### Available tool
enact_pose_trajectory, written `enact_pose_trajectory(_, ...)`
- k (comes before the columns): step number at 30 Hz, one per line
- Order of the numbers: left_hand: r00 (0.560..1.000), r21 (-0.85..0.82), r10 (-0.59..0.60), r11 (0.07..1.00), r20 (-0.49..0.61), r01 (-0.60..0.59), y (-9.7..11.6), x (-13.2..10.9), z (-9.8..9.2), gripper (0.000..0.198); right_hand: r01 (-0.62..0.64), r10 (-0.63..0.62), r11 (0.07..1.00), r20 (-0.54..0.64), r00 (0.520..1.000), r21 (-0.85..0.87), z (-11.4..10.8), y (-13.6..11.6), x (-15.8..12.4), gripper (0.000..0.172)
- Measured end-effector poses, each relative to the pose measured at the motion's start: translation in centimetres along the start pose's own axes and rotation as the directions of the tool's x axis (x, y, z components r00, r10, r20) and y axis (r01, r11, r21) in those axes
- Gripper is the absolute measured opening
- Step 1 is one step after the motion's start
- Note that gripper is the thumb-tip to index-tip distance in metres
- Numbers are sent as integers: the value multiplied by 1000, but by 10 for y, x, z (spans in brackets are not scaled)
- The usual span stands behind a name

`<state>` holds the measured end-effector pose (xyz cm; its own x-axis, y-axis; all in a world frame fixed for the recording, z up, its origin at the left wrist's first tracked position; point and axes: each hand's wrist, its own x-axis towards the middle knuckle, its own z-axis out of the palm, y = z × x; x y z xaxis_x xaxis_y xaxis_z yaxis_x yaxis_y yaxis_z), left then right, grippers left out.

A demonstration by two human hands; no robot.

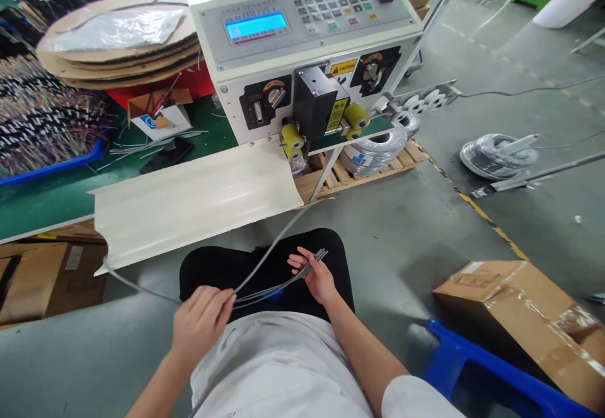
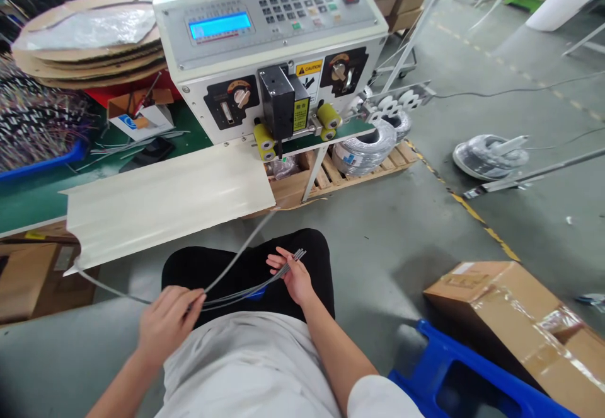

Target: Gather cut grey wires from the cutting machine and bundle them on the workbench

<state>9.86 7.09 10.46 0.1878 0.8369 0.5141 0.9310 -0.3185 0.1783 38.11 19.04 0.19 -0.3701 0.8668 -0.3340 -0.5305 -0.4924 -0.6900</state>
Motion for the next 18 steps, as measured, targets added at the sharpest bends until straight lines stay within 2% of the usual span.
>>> enact_pose_trajectory(3,992,-88,-94,991,84,101,31,-25,34,9,16,-16,998,2,1000,63,1,-2,-3,47)
enact_pose_trajectory(7,955,-146,-138,973,263,181,41,-41,59,13,65,-57,992,-74,996,107,2,-1,-3,52)
enact_pose_trajectory(10,916,-158,-161,960,366,232,40,-38,63,15,106,-94,989,-116,989,100,2,1,-1,46)
enact_pose_trajectory(13,869,-200,-176,934,462,296,36,-35,59,15,142,-127,984,-134,983,109,2,2,0,29)
enact_pose_trajectory(16,790,-201,-237,889,566,411,23,-46,49,20,172,-150,977,-168,974,127,1,0,1,22)
enact_pose_trajectory(18,768,-173,-276,878,578,446,10,-59,42,29,179,-152,975,-188,970,133,0,-2,2,24)
